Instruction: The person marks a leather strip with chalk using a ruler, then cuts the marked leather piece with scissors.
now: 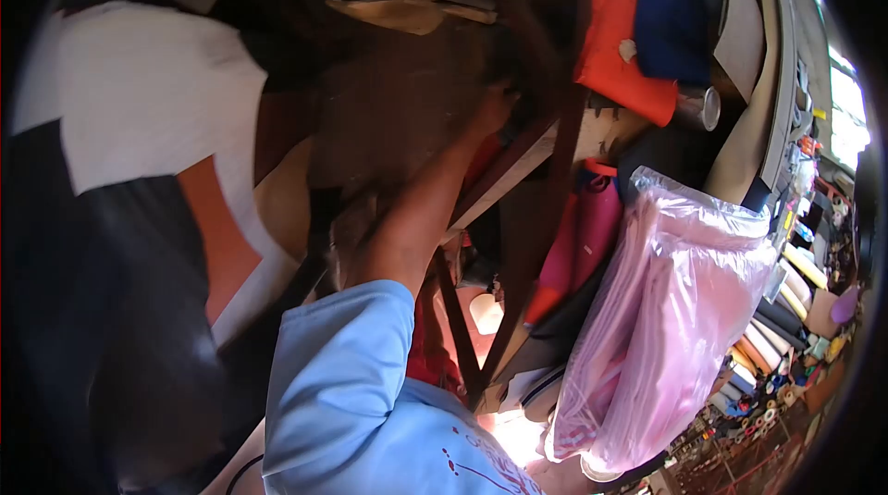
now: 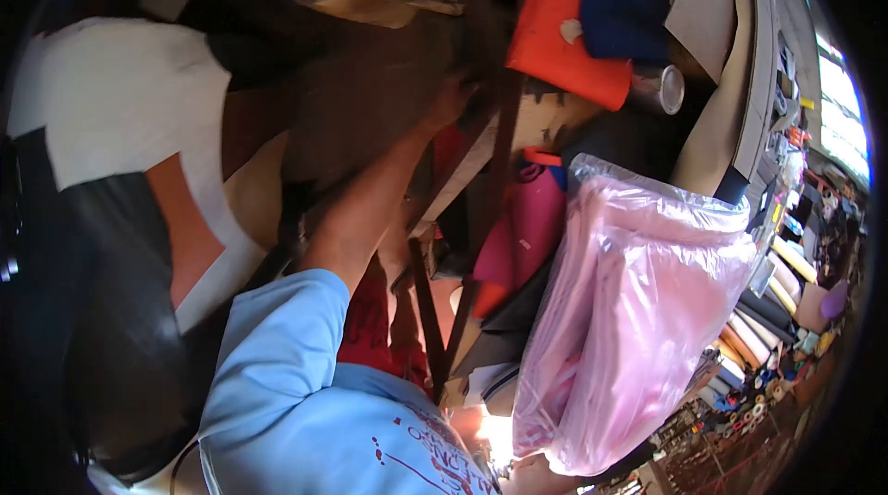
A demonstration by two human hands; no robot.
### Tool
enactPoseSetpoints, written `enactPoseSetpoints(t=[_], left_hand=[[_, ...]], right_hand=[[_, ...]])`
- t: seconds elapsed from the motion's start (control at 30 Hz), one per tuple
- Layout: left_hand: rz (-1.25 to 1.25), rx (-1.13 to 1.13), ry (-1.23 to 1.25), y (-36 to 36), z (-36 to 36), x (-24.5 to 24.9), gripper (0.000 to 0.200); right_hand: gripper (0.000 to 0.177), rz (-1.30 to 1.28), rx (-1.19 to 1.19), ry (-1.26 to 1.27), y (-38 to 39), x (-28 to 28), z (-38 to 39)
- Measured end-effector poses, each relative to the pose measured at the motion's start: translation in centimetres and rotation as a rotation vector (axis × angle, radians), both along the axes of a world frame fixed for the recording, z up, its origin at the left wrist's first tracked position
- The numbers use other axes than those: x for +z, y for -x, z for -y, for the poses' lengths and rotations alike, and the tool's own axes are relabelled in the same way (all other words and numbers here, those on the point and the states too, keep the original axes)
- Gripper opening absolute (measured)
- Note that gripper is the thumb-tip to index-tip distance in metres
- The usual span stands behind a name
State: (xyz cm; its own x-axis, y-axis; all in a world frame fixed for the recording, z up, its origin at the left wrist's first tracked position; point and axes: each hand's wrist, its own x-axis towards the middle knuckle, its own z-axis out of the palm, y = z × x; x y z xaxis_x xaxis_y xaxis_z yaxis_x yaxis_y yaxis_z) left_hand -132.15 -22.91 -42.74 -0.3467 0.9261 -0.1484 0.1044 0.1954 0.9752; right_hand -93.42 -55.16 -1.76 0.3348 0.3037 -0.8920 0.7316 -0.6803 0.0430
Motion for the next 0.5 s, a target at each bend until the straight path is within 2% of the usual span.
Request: enactPoseSetpoints(t=[0.03,0.1,0.17,0.2,0.27,0.33,0.43,0.5], left_hand=[[0.062,-0.001,0.041,-0.8,-0.5,-1.8,0.059],[-0.146,0.056,-0.096,-2.3,0.1,-4.9,0.066],[-0.235,-0.045,0.050,-4.0,1.5,-7.5,0.073],[-0.230,-0.174,0.255,-4.3,1.8,-8.6,0.077],[-0.265,-0.233,0.450,-5.0,2.8,-9.7,0.076],[-0.346,-0.093,0.408,-5.1,3.3,-8.8,0.068],[-0.253,-0.112,0.154,-3.5,3.7,-5.6,0.065],[-0.218,-0.133,0.082,-2.2,6.0,-4.7,0.062]], right_hand=[[0.036,0.019,-0.012,-0.002,-0.7,-0.5,0.0],[0.036,0.056,-0.038,0.013,-1.9,-0.8,0.4],[0.036,0.084,-0.063,0.020,-2.7,-1.0,1.2],[0.036,0.091,-0.078,0.025,-3.1,-1.2,1.7],[0.036,0.098,-0.103,0.030,-3.9,-1.4,2.8],[0.036,0.102,-0.128,0.024,-4.5,-1.7,4.2],[0.036,0.102,-0.184,0.010,-5.6,-2.0,7.5],[0.036,0.094,-0.227,-0.002,-6.3,-1.6,11.2]])
